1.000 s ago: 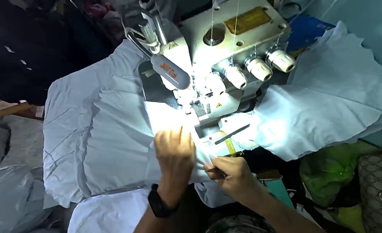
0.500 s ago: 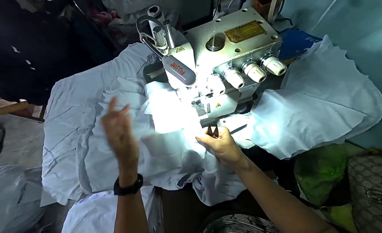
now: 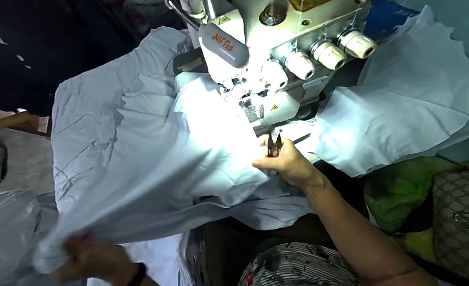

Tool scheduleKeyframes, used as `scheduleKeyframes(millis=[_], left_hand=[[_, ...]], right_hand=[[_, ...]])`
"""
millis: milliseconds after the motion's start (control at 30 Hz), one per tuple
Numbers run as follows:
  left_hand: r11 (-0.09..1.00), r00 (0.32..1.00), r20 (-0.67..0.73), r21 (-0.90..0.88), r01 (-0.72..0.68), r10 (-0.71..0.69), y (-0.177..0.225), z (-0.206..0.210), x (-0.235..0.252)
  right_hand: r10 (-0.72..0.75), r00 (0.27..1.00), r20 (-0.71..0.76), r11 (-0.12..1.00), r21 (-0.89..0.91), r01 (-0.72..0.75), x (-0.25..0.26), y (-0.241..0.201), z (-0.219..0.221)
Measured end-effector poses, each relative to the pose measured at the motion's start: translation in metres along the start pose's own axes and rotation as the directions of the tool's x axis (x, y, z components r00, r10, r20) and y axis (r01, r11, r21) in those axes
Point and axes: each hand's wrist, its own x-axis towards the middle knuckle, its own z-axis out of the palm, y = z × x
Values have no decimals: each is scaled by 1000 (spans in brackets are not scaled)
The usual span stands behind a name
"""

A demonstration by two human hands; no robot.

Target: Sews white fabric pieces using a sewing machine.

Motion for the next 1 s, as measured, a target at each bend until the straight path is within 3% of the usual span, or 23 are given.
scheduleKeyframes(millis=[67, 133, 200, 300, 367, 433, 467, 533, 600, 633, 667, 700, 800, 833, 900, 1000], left_hand=[[992, 998, 11, 112, -60, 59, 13, 8, 58], [973, 972, 234, 213, -88, 37, 11, 20, 96], [960, 884, 457, 188, -209, 103, 27, 37, 95], [861, 663, 593, -108, -497, 457, 56, 62, 14], [798, 459, 695, -285, -531, 554, 57, 78, -54], [715, 353, 711, -300, -631, 609, 48, 99, -99], [703, 351, 720, -262, -661, 599, 41, 107, -106], [801, 443, 738, -217, -558, 509, 38, 111, -97], [871, 540, 711, -216, -442, 450, 55, 110, -74], [887, 552, 712, -231, -399, 434, 66, 106, -64], [895, 515, 745, -260, -363, 425, 78, 101, -57], [890, 424, 794, -306, -340, 435, 90, 93, -52], [809, 57, 839, -501, -309, 541, 125, 73, -57], [774, -12, 821, -542, -328, 571, 128, 73, -63], [725, -75, 805, -567, -392, 589, 124, 82, -70], [677, -67, 800, -546, -493, 596, 127, 98, -74]], right_hand=[[87, 986, 140, 993, -94, -74, -10, 1, 4], [154, 968, 198, 987, -77, -141, -19, 7, 15], [181, 973, 143, 983, -41, -177, -23, 16, 25], [140, 987, 78, 990, -41, -137, -24, 25, 27], [91, 989, 114, 995, -52, -85, -26, 26, 23], [33, 982, 186, 997, -73, -19, -29, 23, 19], [3, 976, 217, 996, -85, 16, -31, 22, 16], [-20, 970, 243, 991, -126, 52, -32, 19, 10], [22, 984, 176, 989, -149, 4, -29, 16, 8], [42, 992, 119, 986, -165, -22, -27, 17, 9], [52, 997, 57, 980, -193, -40, -26, 19, 12], [43, 999, -3, 975, -218, -43, -25, 22, 14], [-97, 995, -32, 975, -202, 88, -28, 29, 11], [-127, 992, -5, 975, -185, 123, -30, 29, 7], [-136, 990, 25, 977, -160, 139, -31, 24, 5], [-124, 991, -48, 982, -149, 115, -19, 13, 13]])
